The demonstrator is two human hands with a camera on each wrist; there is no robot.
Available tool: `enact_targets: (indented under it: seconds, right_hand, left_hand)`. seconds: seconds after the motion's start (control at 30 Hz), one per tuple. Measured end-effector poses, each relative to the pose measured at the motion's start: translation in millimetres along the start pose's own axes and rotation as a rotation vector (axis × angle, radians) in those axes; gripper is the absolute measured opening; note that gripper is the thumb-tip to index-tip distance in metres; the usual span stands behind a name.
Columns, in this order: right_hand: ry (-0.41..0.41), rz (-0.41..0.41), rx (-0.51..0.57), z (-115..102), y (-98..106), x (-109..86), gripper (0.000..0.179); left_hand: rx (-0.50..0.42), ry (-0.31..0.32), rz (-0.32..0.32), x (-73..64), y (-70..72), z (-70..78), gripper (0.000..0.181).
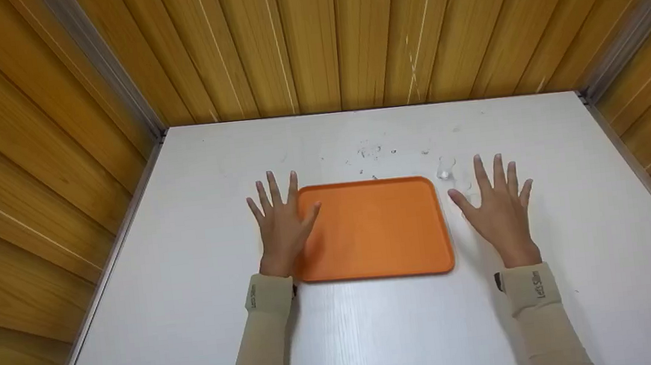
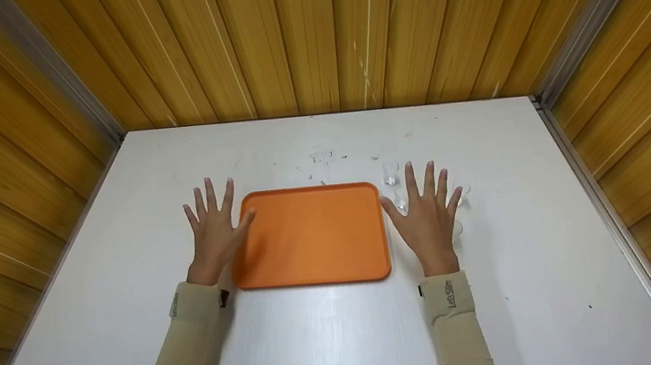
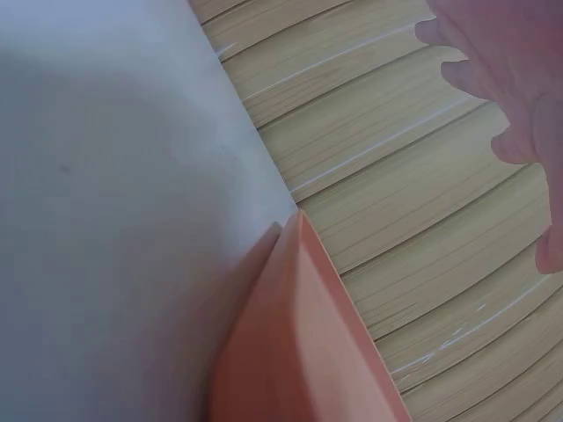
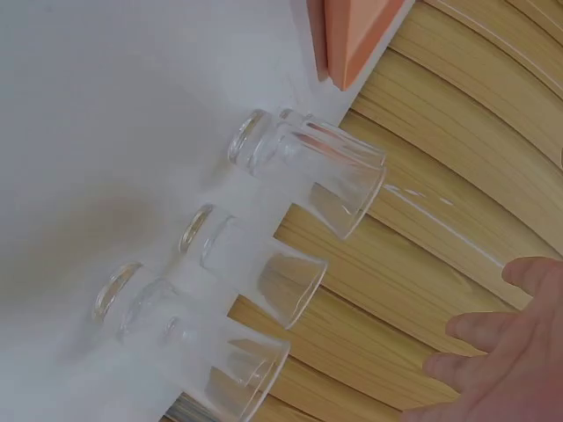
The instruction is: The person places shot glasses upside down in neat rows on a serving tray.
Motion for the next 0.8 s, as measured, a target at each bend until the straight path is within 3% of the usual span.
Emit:
enact_targets:
  seconds: [0.23, 0.43, 0.57, 0.8]
  right_hand:
    - [-0.031, 0.020, 0.143, 6.4, 6.6, -0.4, 0.083]
    - [-0.098, 0.030, 0.360, 17.6, 17.3, -3.6, 0.078]
    - [-0.146, 0.047, 0.448, 24.9, 24.1, -6.2, 0.076]
    - [-0.224, 0.068, 0.506, 41.5, 32.9, -12.4, 0.072]
  left_hand:
    - [-0.338, 0.185, -0.153, 0.7, -9.7, -17.8, 0.076]
    - [-0.684, 0.341, -0.205, 0.6, -21.0, -34.0, 0.066]
    - [-0.813, 0.421, -0.223, 0.3, -27.8, -43.1, 0.062]
    - [-0.982, 0.554, -0.284, -5.9, -42.2, -54.4, 0.057]
Point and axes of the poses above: each hand's wrist, its own x-axis towards the middle knuckle, its own y-axis out of the back of the hand, z = x × y, the point moved 8 cm from there along x, towards the middle knuckle, and after that the axes turned 6 degrees about z, right-handed, at the moved point
